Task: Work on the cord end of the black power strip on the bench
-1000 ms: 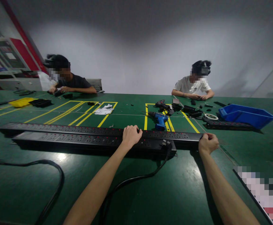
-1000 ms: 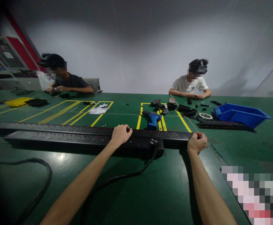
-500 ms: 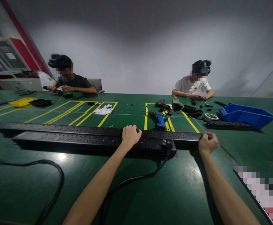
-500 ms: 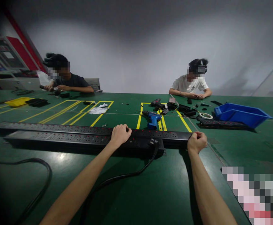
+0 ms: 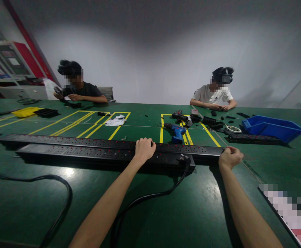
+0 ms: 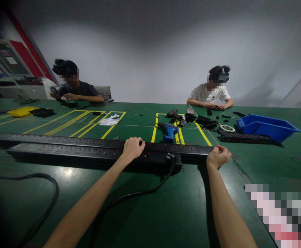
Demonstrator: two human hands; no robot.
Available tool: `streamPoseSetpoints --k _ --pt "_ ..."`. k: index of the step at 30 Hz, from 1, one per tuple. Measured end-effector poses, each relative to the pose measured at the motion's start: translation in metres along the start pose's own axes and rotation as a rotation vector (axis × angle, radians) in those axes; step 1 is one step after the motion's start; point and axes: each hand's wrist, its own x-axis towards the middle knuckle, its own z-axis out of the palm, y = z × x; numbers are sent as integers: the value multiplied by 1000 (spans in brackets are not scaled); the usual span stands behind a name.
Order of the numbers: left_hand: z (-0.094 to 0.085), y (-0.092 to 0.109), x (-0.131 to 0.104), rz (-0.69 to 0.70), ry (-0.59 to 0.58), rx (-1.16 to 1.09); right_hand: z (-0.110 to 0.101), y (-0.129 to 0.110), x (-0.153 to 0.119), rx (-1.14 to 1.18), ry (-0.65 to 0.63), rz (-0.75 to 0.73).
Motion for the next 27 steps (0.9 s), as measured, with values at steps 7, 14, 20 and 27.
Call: streamPoseSetpoints --k 7,14,20,27 --pt "-1 -1 1 20 -10 7 3 -10 -1 11 69 49" --pt "-2 -3 2 34 -13 -17 7 -11 -2 17 139 32" --pt "-3 -3 2 32 -17 -38 7 -7 -1 17 107 15" --pt "-4 -2 0 28 -15 -42 6 1 2 0 39 -1"
